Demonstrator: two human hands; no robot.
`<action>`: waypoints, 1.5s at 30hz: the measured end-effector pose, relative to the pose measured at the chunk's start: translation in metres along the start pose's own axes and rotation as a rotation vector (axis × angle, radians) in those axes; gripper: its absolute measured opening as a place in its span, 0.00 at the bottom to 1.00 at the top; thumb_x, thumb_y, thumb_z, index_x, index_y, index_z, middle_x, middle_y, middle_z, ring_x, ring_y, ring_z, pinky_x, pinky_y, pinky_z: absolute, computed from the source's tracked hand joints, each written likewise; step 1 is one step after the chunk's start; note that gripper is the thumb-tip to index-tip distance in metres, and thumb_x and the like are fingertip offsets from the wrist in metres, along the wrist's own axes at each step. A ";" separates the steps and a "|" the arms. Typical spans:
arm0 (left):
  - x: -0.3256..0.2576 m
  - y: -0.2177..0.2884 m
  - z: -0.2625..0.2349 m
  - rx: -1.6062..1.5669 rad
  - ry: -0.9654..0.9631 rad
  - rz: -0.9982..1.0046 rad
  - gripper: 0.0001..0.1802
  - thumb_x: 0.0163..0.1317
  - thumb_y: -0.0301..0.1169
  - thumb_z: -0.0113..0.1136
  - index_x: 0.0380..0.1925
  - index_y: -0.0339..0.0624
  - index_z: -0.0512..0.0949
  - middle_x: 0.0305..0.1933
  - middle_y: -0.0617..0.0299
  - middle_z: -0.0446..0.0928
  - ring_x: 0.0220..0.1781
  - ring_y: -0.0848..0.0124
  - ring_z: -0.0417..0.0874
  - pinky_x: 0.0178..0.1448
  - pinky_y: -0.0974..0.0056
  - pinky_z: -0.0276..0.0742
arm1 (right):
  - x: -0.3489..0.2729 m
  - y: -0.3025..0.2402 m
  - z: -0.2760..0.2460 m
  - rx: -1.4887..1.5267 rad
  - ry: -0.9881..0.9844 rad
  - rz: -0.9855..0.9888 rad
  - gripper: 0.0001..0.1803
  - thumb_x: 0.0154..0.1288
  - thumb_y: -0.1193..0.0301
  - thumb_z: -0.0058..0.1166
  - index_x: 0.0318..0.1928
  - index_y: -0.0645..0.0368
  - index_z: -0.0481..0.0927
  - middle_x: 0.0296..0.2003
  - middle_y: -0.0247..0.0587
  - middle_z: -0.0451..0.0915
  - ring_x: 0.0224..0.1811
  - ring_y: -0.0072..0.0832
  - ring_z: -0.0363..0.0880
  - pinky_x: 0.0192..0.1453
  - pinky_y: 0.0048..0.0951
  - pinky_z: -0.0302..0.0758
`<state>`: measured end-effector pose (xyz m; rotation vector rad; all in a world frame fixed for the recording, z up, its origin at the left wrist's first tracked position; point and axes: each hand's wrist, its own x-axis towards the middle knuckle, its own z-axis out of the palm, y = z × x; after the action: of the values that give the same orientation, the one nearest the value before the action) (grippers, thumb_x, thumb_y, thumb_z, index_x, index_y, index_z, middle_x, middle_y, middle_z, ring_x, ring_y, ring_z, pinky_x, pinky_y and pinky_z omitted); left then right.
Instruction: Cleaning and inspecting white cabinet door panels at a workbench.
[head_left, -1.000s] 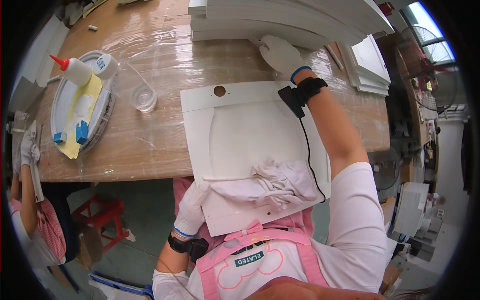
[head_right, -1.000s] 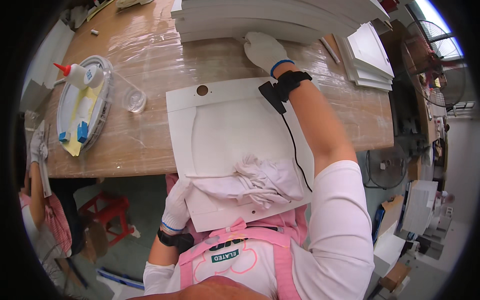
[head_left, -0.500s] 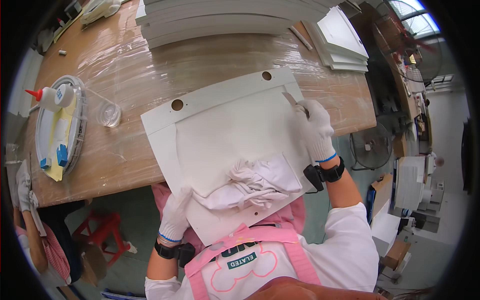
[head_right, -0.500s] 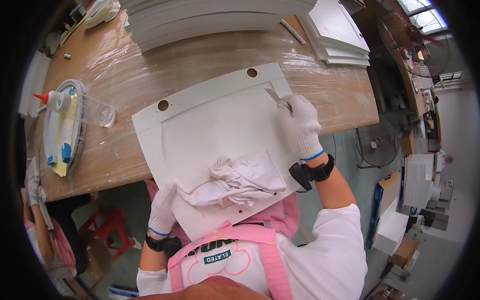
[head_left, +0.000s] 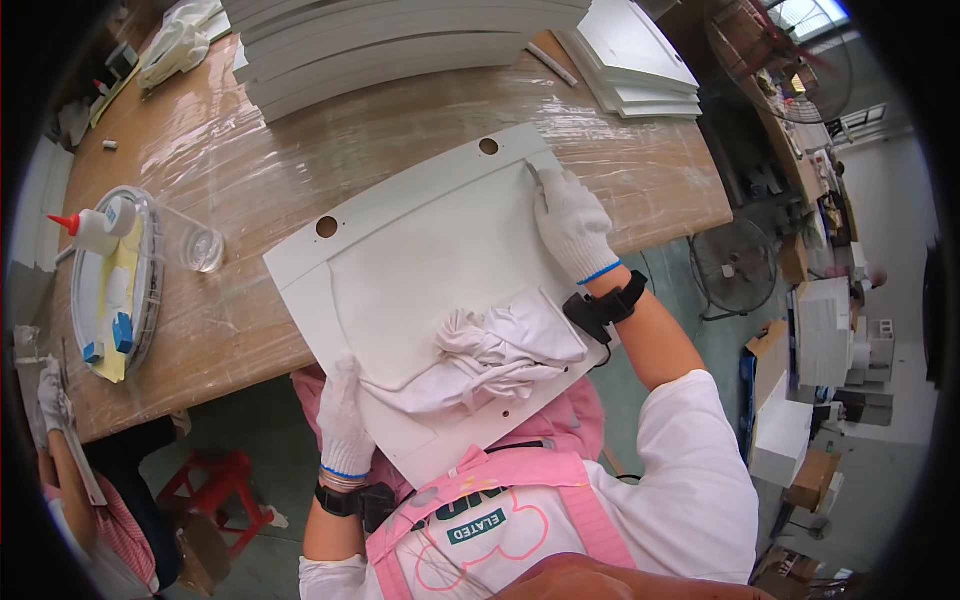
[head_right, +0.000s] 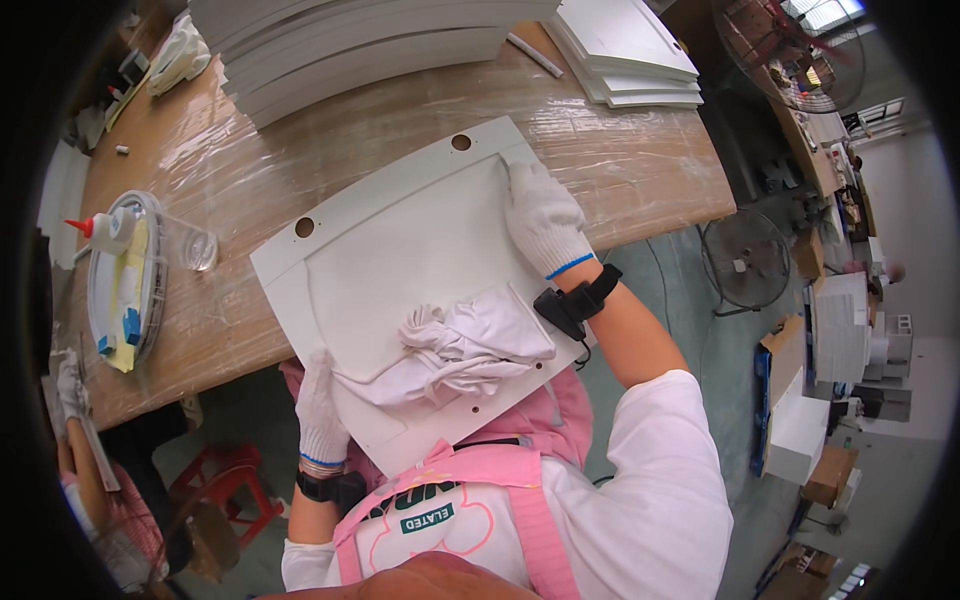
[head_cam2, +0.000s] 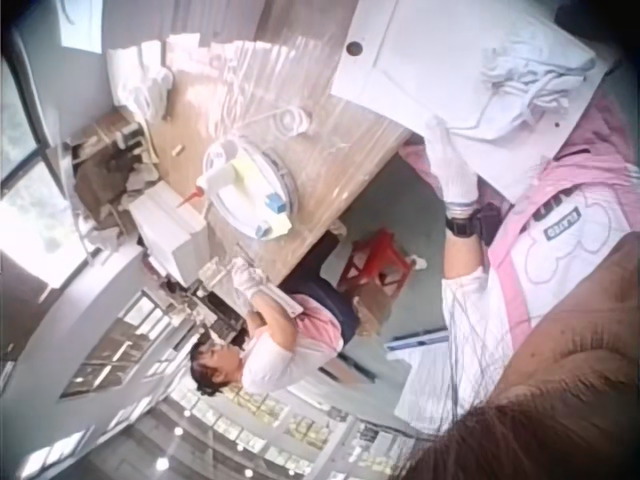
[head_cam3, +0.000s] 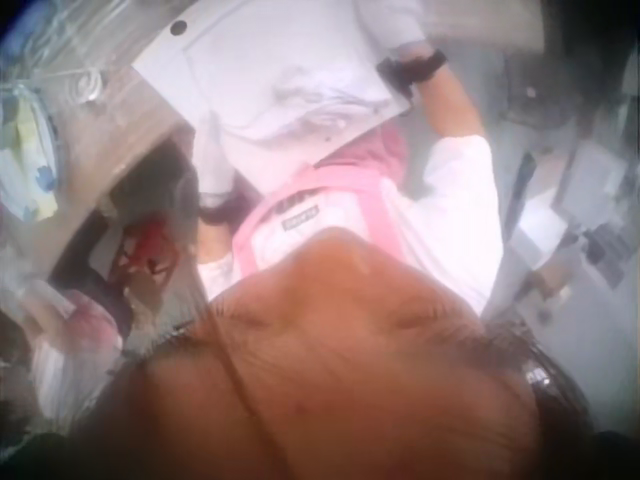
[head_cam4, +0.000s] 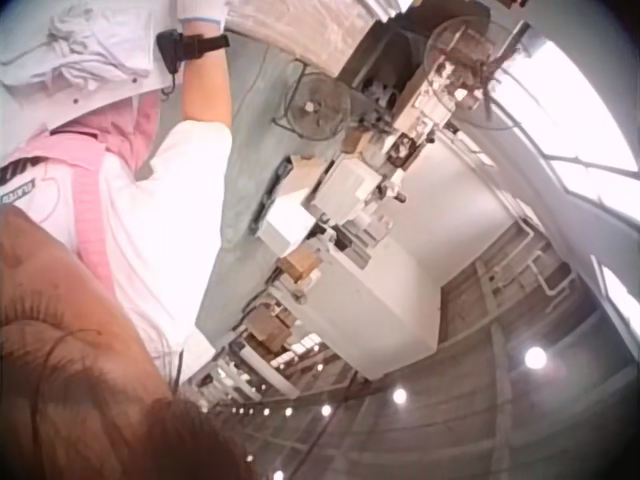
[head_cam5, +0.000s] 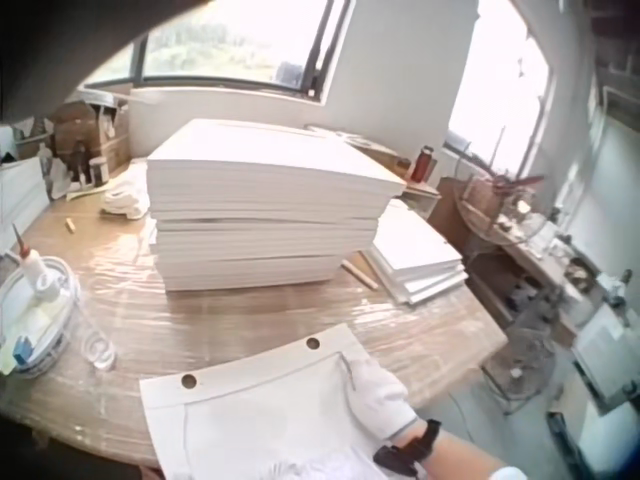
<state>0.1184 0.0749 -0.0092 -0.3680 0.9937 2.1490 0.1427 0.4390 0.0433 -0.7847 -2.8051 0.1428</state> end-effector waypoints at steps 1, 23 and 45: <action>0.000 -0.001 -0.001 -0.001 0.000 -0.001 0.23 0.76 0.33 0.50 0.67 0.36 0.67 0.64 0.55 0.74 0.64 0.64 0.76 0.68 0.59 0.73 | 0.001 -0.001 0.000 -0.010 0.014 0.002 0.12 0.68 0.67 0.50 0.49 0.55 0.76 0.43 0.54 0.79 0.41 0.53 0.81 0.45 0.51 0.77; 0.003 -0.003 -0.003 0.132 0.034 0.039 0.29 0.72 0.38 0.58 0.67 0.35 0.66 0.63 0.56 0.74 0.63 0.66 0.76 0.68 0.61 0.71 | 0.011 -0.007 0.011 0.072 0.022 -0.094 0.20 0.67 0.71 0.48 0.59 0.54 0.70 0.49 0.56 0.78 0.44 0.57 0.79 0.46 0.55 0.76; 0.001 -0.002 -0.004 0.151 0.051 0.024 0.24 0.74 0.34 0.55 0.65 0.35 0.69 0.62 0.56 0.75 0.62 0.66 0.77 0.67 0.61 0.73 | 0.010 -0.021 0.000 0.150 -0.066 0.019 0.17 0.66 0.74 0.46 0.56 0.61 0.70 0.50 0.61 0.76 0.49 0.61 0.76 0.53 0.55 0.73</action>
<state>0.1188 0.0732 -0.0130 -0.3408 1.1864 2.0791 0.1243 0.4266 0.0485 -0.7846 -2.8086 0.3842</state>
